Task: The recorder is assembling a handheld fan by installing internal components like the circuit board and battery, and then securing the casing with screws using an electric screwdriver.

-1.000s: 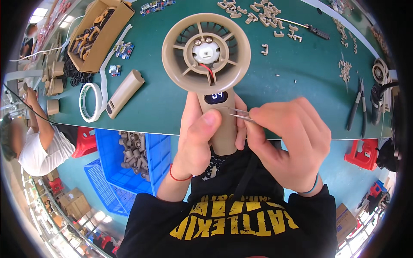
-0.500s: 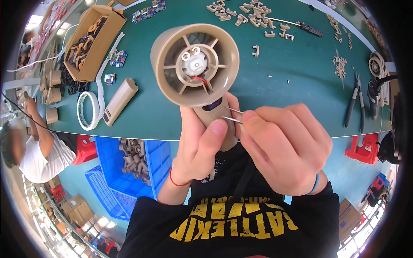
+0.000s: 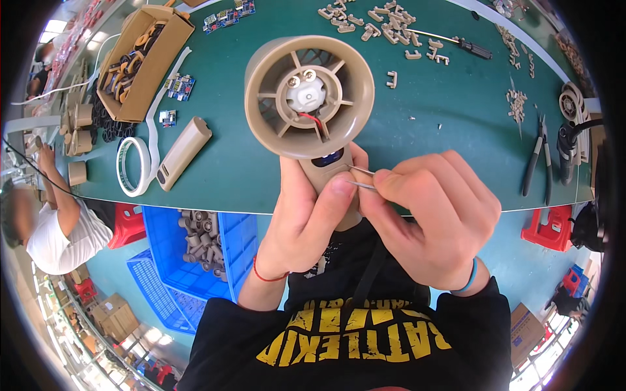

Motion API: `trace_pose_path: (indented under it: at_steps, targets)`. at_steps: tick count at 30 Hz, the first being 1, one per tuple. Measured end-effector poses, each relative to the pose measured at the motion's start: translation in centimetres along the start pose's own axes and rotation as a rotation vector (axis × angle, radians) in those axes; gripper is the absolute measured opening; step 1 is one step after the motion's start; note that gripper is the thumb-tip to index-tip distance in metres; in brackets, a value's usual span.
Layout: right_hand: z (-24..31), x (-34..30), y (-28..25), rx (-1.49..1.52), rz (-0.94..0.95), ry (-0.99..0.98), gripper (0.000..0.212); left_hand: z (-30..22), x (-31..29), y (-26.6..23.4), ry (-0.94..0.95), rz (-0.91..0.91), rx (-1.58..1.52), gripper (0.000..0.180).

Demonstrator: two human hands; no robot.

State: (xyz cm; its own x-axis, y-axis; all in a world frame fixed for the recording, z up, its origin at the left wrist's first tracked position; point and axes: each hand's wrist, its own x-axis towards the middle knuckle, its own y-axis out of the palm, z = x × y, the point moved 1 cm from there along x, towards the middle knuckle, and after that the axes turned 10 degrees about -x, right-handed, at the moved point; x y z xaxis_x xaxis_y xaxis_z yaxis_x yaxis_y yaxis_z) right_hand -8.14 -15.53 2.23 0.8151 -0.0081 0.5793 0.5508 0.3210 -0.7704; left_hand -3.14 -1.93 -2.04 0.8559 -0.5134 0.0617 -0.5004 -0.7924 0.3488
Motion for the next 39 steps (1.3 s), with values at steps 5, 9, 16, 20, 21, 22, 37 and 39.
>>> trace_pose_path:
  at_steps: [5, 9, 16, 20, 21, 22, 37, 39]
  targets:
    - [-0.4, -0.1, 0.1, 0.038, -0.002, 0.008, 0.027, 0.0, 0.1, -0.1, -0.020, 0.018, -0.011, 0.054]
    - [-0.5, -0.1, 0.4, 0.058, -0.013, 0.014, 0.026, 0.1, 0.2, -0.3, -0.002, 0.049, -0.004, 0.053]
    - [-0.8, -0.1, 0.6, 0.124, -0.016, 0.048, 0.025, -0.1, 0.4, -0.4, -0.065, 0.057, -0.051, 0.055]
    - [-1.0, -0.3, 1.1, 0.185, -0.041, 0.064, 0.024, -0.1, 0.4, -0.5, -0.058, 0.056, -0.060, 0.057]
    - [-1.1, -0.3, 1.2, 0.202, -0.057, 0.053, 0.024, -0.1, 0.4, -0.5, -0.060, 0.048, -0.071, 0.057]
    - [-1.0, -0.4, 1.2, 0.201, -0.060, 0.052, 0.024, -0.1, 0.4, -0.5, -0.061, 0.040, -0.083, 0.058]
    - [0.8, -1.1, 2.4, 0.389, -0.032, 0.317, 0.034, -0.1, 0.1, -0.7, -0.030, 0.228, -0.124, 0.079]
    - [0.7, -0.6, 2.4, 0.423, 0.082, 0.279, 0.035, -0.3, -0.4, -0.4, -0.045, 0.152, -0.123, 0.082]
